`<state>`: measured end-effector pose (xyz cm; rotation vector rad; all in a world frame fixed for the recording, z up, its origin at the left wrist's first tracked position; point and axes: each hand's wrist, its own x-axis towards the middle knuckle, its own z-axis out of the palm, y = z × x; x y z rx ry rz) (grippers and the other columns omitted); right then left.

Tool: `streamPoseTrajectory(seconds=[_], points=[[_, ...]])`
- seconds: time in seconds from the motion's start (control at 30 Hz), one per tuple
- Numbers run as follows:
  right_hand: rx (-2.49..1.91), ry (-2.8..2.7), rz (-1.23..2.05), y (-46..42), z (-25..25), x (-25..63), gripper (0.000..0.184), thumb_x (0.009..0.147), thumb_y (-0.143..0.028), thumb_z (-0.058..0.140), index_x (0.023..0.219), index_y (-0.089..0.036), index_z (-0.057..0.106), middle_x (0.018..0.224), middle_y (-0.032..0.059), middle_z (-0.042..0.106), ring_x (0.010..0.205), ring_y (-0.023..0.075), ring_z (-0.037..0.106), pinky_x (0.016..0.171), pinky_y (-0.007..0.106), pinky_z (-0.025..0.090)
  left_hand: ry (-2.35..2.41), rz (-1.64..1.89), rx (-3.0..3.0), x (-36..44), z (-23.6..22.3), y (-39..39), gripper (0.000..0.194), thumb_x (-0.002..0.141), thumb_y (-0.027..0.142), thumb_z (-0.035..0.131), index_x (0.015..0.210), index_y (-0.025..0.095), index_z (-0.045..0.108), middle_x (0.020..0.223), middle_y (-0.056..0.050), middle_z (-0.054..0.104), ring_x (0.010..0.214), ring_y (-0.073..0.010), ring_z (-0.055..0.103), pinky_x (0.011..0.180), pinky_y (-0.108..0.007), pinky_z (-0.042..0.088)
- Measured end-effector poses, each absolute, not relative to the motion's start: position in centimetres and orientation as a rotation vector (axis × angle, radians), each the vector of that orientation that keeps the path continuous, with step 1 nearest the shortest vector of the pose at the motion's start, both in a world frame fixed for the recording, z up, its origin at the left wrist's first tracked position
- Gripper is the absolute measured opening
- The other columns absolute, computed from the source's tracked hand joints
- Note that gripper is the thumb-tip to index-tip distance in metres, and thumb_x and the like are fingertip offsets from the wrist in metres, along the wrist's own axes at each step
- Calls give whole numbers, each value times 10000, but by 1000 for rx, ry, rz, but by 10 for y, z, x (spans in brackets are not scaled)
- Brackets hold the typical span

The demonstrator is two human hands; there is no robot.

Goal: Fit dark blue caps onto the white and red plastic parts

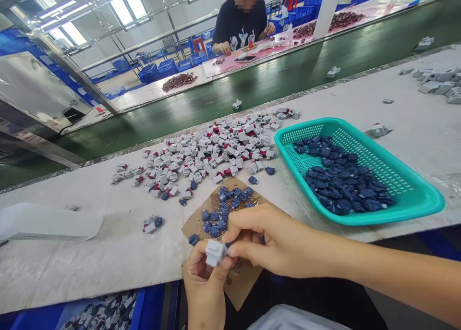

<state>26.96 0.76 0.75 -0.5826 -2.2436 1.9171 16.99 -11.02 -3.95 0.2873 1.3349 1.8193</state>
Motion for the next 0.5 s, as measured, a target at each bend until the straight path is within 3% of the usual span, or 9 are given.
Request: streamPoseTrajectory(seconds=[0.17, 0.23, 0.33, 0.43, 0.5], points=[[-603, -2068, 2177, 5, 12, 262, 131, 892, -302, 519, 867, -178, 484, 633, -29, 585, 575, 82, 542, 518, 161, 387, 1432, 1744, 361, 164, -33, -109, 424, 649, 493, 781, 986, 260, 670, 612, 31, 612, 402, -68, 456, 397, -172, 376], [-595, -2150, 2129, 6, 11, 262, 164, 869, -325, 563, 844, -177, 498, 599, -55, 510, 540, 69, 459, 490, 160, 340, 1565, 1807, 518, 163, -31, -106, 355, 706, 568, 700, 860, 251, 656, 619, 32, 563, 441, -78, 436, 421, -194, 347], [-665, -2092, 1978, 9, 9, 258, 333, 857, -492, 562, 788, -166, 553, 646, -29, 496, 601, 87, 449, 528, 185, 360, 1764, 1829, 764, 165, -30, -101, 443, 804, 621, 551, 630, 214, 554, 564, 25, 471, 507, -110, 424, 495, -242, 327], [-869, -1664, 1941, 6, 10, 242, 524, 827, -683, 467, 791, -172, 578, 776, 20, 580, 753, 130, 546, 666, 224, 444, 1801, 1811, 855, 169, -30, -95, 474, 857, 624, 456, 638, 209, 523, 548, 35, 419, 472, -112, 366, 479, -272, 265], [-958, -1411, 2148, 0, 13, 228, 564, 808, -728, 441, 827, -180, 573, 834, 38, 629, 816, 155, 592, 736, 252, 468, 1722, 1841, 880, 172, -31, -93, 469, 886, 603, 409, 654, 210, 520, 543, 32, 425, 470, -121, 370, 471, -274, 271]])
